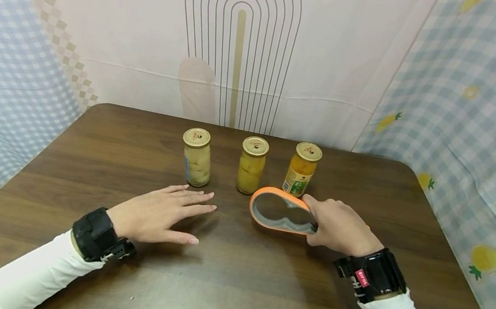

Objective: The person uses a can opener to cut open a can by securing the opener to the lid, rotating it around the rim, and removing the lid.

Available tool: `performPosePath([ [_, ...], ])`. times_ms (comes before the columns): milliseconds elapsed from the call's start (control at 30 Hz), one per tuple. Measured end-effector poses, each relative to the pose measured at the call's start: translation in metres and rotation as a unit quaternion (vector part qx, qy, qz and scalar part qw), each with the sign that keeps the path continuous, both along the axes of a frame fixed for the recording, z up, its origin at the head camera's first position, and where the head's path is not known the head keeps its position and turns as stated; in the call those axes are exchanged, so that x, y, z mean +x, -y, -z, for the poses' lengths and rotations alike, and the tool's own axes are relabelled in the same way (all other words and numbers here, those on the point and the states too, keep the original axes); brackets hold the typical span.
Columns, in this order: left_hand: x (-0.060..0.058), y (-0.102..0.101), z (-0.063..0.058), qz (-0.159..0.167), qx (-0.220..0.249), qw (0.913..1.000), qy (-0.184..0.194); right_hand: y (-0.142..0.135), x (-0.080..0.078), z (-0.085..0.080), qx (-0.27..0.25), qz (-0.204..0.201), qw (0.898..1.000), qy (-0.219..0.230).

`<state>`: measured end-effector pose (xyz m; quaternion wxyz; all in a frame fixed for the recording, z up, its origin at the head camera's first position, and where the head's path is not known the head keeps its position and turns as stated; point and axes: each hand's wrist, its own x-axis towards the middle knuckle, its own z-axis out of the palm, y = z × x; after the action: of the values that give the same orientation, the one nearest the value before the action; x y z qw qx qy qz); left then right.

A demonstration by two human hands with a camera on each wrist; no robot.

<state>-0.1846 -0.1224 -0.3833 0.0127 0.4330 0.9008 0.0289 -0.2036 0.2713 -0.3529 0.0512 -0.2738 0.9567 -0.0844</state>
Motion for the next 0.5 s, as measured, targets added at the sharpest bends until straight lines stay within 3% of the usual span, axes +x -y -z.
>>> performPosePath([
  [500,0.0008,-0.0005,-0.0003,0.0,-0.003,1.0,0.003,0.0057,0.0011,0.0028,0.012,-0.01,0.999,-0.045],
])
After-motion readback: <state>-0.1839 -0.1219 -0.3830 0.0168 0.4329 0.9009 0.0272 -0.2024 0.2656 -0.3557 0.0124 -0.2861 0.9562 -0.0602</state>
